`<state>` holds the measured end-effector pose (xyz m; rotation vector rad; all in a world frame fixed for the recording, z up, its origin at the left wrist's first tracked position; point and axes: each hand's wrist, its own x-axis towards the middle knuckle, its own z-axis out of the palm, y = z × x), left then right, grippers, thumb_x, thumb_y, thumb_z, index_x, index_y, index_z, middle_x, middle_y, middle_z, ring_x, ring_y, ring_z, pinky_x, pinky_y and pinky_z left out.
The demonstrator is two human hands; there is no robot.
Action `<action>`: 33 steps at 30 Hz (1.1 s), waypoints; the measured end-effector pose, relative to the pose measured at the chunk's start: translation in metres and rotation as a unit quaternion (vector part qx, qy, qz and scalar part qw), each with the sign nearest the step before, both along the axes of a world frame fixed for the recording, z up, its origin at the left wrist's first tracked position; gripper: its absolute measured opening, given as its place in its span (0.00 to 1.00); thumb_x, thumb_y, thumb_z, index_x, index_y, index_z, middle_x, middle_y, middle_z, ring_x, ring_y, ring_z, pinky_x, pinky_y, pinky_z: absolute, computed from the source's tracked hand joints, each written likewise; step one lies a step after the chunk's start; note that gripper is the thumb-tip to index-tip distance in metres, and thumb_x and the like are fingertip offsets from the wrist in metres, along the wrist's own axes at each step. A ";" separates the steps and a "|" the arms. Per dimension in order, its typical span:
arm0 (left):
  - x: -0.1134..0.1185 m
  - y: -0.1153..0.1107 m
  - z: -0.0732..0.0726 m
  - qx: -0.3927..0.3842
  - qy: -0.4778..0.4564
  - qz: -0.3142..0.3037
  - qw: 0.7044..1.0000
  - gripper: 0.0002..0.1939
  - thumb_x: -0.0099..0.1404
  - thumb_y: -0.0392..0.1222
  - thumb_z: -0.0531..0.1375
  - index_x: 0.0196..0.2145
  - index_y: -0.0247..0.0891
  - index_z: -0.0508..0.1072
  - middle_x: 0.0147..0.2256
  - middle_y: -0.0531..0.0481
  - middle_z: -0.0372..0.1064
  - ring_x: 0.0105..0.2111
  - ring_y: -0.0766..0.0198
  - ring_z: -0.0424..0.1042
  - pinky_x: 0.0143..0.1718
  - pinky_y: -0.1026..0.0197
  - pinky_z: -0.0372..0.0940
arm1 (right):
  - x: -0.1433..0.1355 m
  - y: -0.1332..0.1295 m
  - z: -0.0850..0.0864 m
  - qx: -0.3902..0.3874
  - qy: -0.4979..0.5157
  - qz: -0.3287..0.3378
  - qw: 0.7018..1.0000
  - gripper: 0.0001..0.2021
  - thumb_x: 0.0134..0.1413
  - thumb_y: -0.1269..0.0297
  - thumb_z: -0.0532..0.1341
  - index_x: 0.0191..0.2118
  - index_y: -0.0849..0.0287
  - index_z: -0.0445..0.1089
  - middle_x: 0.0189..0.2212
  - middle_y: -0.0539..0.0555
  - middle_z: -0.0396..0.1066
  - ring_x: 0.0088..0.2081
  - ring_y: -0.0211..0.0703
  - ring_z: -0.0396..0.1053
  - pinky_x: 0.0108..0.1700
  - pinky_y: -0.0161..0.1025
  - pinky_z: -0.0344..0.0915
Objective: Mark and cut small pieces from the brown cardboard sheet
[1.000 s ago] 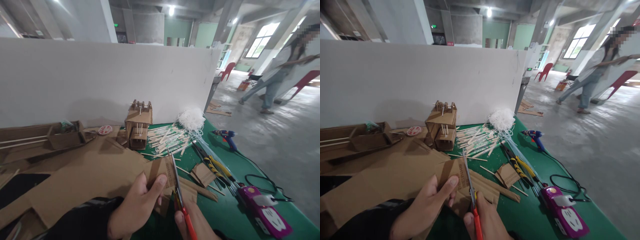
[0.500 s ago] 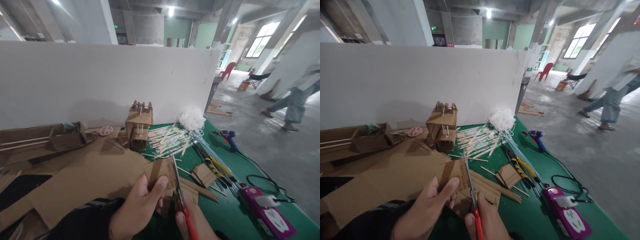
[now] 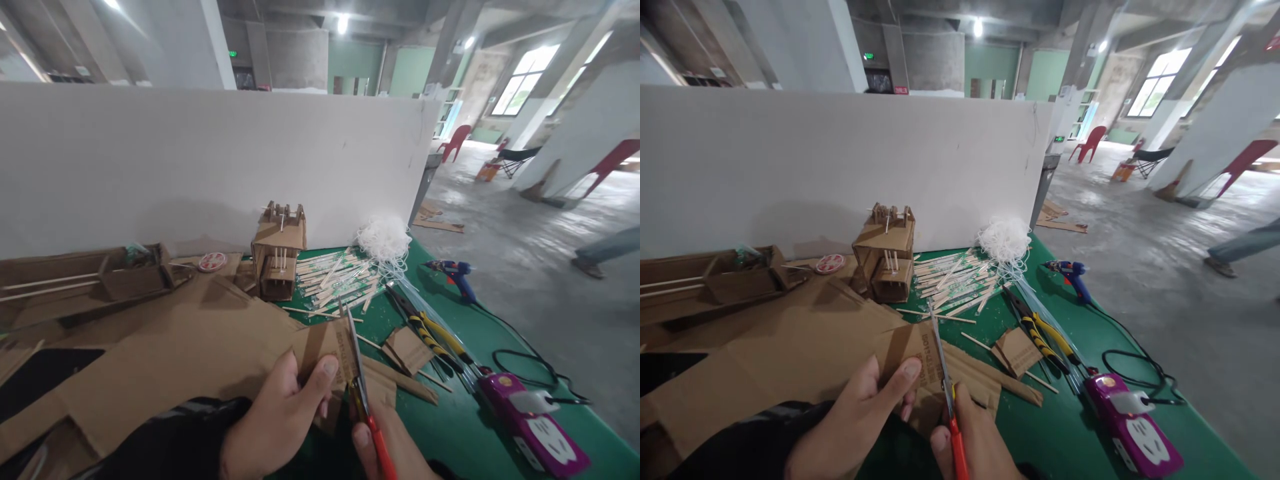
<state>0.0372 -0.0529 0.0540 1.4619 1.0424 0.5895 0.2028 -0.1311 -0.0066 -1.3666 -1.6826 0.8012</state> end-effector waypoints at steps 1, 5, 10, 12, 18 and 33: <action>0.000 0.000 0.000 -0.005 -0.002 0.004 1.000 0.28 0.63 0.69 0.52 0.27 0.39 0.63 0.22 0.55 0.62 0.23 0.67 0.65 0.28 0.64 0.64 | 0.000 0.000 0.000 -0.003 0.005 0.004 1.000 0.22 0.66 0.44 0.45 0.43 0.57 0.65 0.30 0.58 0.72 0.30 0.52 0.71 0.43 0.49 0.71; 0.002 -0.001 -0.001 -0.017 -0.009 0.012 1.000 0.28 0.62 0.70 0.53 0.27 0.39 0.62 0.22 0.55 0.62 0.23 0.67 0.65 0.27 0.64 0.65 | 0.001 0.000 -0.002 -0.005 0.005 0.010 1.000 0.24 0.66 0.43 0.45 0.43 0.57 0.67 0.26 0.56 0.72 0.25 0.49 0.70 0.38 0.45 0.72; 0.001 0.000 -0.001 -0.009 -0.008 0.009 1.000 0.28 0.63 0.70 0.52 0.27 0.39 0.62 0.22 0.55 0.62 0.23 0.67 0.65 0.28 0.64 0.65 | 0.003 -0.002 -0.005 -0.021 0.005 0.005 1.000 0.21 0.66 0.45 0.48 0.44 0.56 0.66 0.26 0.54 0.72 0.24 0.47 0.69 0.36 0.40 0.71; 0.001 0.001 -0.001 -0.011 -0.003 0.012 1.000 0.28 0.63 0.70 0.52 0.27 0.39 0.62 0.22 0.55 0.62 0.24 0.67 0.66 0.28 0.64 0.65 | 0.003 -0.003 -0.006 -0.022 0.012 -0.001 1.000 0.19 0.66 0.45 0.49 0.43 0.56 0.65 0.26 0.54 0.73 0.25 0.47 0.70 0.37 0.40 0.71; 0.001 0.000 -0.003 -0.005 0.001 0.007 1.000 0.29 0.63 0.70 0.51 0.27 0.39 0.63 0.22 0.54 0.63 0.24 0.66 0.66 0.28 0.63 0.64 | 0.000 0.000 -0.007 -0.033 0.029 0.012 0.999 0.14 0.66 0.49 0.49 0.42 0.55 0.60 0.30 0.55 0.72 0.31 0.50 0.71 0.39 0.42 0.68; 0.000 -0.003 -0.008 -0.003 0.009 -0.014 1.000 0.28 0.65 0.68 0.50 0.27 0.39 0.63 0.24 0.52 0.65 0.25 0.65 0.66 0.30 0.61 0.64 | -0.001 -0.002 -0.005 0.014 0.033 0.009 0.999 0.15 0.69 0.50 0.47 0.45 0.55 0.61 0.35 0.58 0.74 0.34 0.50 0.73 0.43 0.45 0.70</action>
